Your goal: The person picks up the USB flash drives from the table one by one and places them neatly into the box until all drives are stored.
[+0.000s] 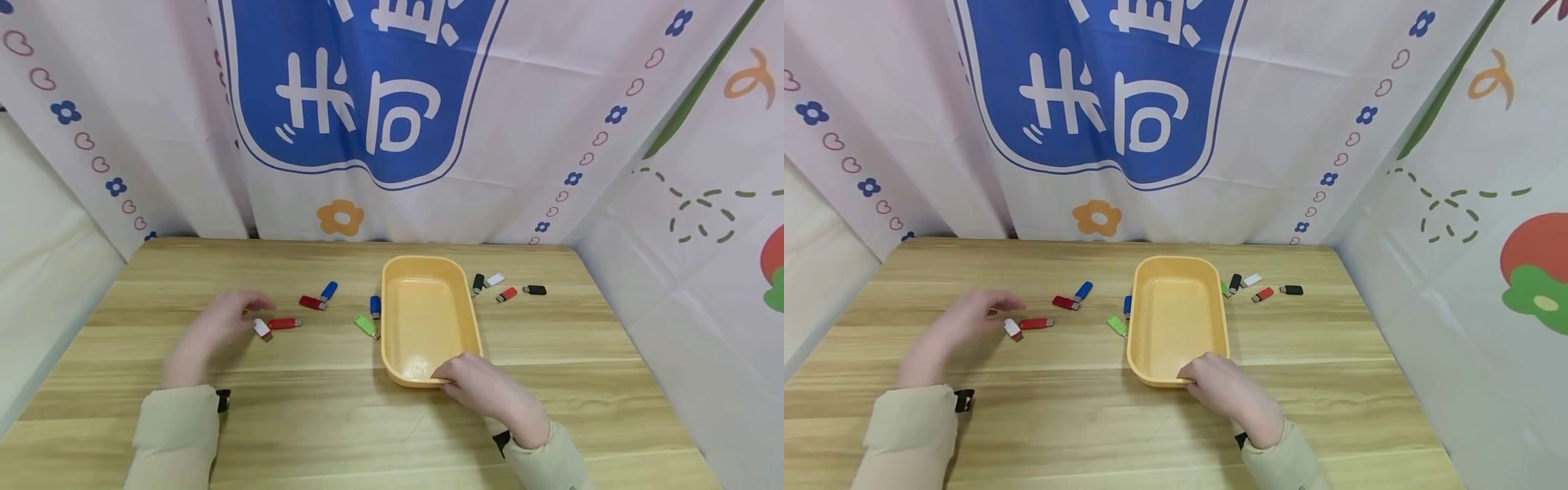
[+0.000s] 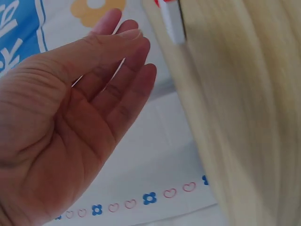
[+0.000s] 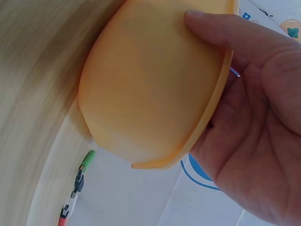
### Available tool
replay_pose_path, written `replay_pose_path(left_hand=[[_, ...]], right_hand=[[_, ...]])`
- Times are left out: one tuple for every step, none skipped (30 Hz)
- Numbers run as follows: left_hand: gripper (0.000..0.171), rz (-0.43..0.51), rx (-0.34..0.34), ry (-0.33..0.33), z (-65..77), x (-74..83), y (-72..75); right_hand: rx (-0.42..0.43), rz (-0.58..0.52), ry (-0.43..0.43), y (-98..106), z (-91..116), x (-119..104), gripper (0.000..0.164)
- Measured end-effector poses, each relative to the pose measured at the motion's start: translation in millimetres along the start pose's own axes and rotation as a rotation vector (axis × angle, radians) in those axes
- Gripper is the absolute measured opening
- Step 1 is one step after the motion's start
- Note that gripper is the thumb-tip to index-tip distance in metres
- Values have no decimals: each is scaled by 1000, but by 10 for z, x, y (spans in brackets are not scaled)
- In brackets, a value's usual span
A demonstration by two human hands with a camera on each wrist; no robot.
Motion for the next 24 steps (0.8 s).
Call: replay_pose_path(left_hand=[[36,-4,-3,-2,4,-24,-5],[35,-3,-7,7,10,-52,-9],[34,0,-14,12,12,-74,-13],[33,1,-20,22,11,-93,-19],[32,-1,-23,25,8,-107,-25],[30,-8,-24,22,5,-116,-32],[29,-8,-29,30,2,-128,-40],[28,-7,-33,38,1,-138,-47],[27,-10,-35,42,-1,-142,-53],[26,-14,-35,49,0,-146,-58],[25,-20,-37,51,0,-150,-61],[24,-26,-38,52,-1,-153,-65],[24,-30,-38,57,-1,-157,-67],[23,-35,-38,59,-2,-158,-67],[22,-39,-38,59,-3,-161,-67],[22,-43,-37,59,-5,-167,-67],[21,-45,-36,55,-9,-171,-66],[20,-44,-35,51,-11,-175,-65],[19,-43,-33,49,-13,-179,-62],[18,-43,-31,45,-14,-183,-60],[17,-41,-30,41,-15,-191,-55],[16,-40,-27,36,-15,-201,-53],[15,-38,-25,33,-14,-210,-49],[14,-35,-23,29,-13,-218,-46]], right_hand=[[-1,0,0,-3,1,3,18],[-2,1,0,-5,3,4,18],[-2,1,0,-6,3,7,18],[-2,2,0,-7,4,8,18],[-2,1,1,-7,4,9,18],[-2,0,1,-7,4,9,18],[-2,-1,-1,-7,5,9,18],[-1,1,-2,-7,4,11,18],[0,2,-3,-8,2,12,18],[-1,2,-6,-9,1,11,18],[1,4,-8,-8,0,10,16],[3,8,-11,-5,0,7,14],[6,12,-14,1,1,2,11],[11,20,-20,9,6,-4,9],[17,27,-27,23,15,-8,7],[25,38,-35,41,28,-12,9],[35,52,-41,63,46,-14,12],[44,63,-48,89,67,-14,15],[52,74,-53,116,90,-13,16],[64,90,-58,145,113,-9,18],[73,100,-59,173,136,-2,19],[79,106,-60,199,156,5,19],[84,109,-63,220,175,14,19],[89,112,-66,240,190,24,18]])
Point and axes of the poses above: each hand's wrist, its own z-axis away from the middle knuckle, its own y-axis out of the back of the hand, x = y × z, the point moved 4 cm from there along -z, towards the middle knuckle, and after that the axes turned 7 degrees about z, right-handed, at the moved point
